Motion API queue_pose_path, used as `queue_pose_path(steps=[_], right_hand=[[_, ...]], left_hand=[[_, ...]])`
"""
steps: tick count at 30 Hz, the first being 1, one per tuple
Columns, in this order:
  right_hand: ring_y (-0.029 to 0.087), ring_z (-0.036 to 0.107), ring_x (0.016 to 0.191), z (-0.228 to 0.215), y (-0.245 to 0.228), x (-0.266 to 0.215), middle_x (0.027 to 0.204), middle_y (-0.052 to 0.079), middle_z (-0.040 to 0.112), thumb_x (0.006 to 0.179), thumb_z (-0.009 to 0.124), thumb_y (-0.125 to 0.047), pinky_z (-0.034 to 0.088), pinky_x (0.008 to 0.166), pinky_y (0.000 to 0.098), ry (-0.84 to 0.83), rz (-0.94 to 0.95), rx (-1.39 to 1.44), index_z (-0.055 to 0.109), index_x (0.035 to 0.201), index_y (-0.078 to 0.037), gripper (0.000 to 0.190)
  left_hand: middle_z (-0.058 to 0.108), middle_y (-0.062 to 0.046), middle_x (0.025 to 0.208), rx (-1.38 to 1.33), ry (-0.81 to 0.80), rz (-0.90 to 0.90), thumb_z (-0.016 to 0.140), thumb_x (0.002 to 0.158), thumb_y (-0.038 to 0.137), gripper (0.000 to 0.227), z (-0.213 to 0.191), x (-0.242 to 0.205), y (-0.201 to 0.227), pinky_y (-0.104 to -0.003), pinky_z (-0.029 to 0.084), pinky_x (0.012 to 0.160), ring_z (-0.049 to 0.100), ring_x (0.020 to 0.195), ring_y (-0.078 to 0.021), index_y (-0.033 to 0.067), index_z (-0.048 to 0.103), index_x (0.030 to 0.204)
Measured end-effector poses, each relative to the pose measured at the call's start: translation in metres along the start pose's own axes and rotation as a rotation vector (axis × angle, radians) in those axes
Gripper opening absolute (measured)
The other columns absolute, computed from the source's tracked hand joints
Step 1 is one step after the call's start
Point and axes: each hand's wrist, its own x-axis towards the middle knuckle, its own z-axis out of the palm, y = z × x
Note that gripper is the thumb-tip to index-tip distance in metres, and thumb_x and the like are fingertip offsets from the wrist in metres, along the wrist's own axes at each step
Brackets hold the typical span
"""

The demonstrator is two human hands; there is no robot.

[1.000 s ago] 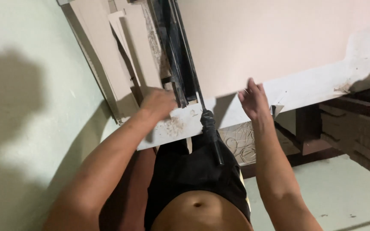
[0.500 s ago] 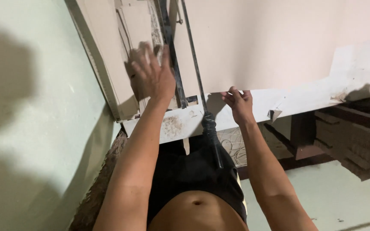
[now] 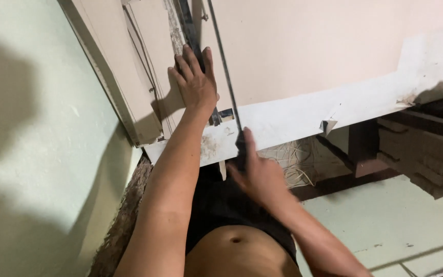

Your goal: The person feeds a large board into a manual cutting machine and pulls a lever to cut it into smaller pieces. The person repeats this process multiple times, stacking the cut pieces on the left side of the machine.

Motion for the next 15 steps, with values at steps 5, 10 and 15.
queue_pose_path(steps=[5,10,15], right_hand=[[0.035,0.064,0.053,0.129,0.040,0.088,0.078,0.018,0.069,0.104,0.056,-0.020,0.054,0.050,0.0467,0.102,-0.078,0.158,-0.005,0.164,-0.011,0.087],[0.041,0.056,0.059,0.060,0.017,0.035,0.076,0.014,0.065,0.097,0.057,-0.020,0.046,0.051,0.0498,0.117,-0.086,0.291,0.006,0.164,-0.016,0.084],[0.038,0.075,0.062,0.144,0.041,0.095,0.080,0.018,0.072,0.095,0.052,-0.015,0.059,0.057,0.0445,0.336,-0.131,-0.110,0.008,0.168,-0.011,0.085]], left_hand=[[-0.005,-0.032,0.164,-0.090,0.076,0.001,0.083,0.081,0.022,0.116,0.008,0.004,0.002,-0.072,0.012,0.118,0.008,0.150,-0.0572,0.0192,0.005,0.166],[-0.015,-0.032,0.163,-0.097,0.000,0.011,0.074,0.091,0.018,0.110,-0.009,0.002,-0.002,-0.072,0.004,0.119,-0.003,0.151,-0.0586,0.0172,-0.006,0.166],[-0.010,-0.034,0.164,-0.249,-0.008,0.001,0.087,0.081,0.019,0.118,0.000,0.005,-0.003,-0.075,-0.001,0.118,-0.005,0.150,-0.0581,0.0150,0.004,0.165]])
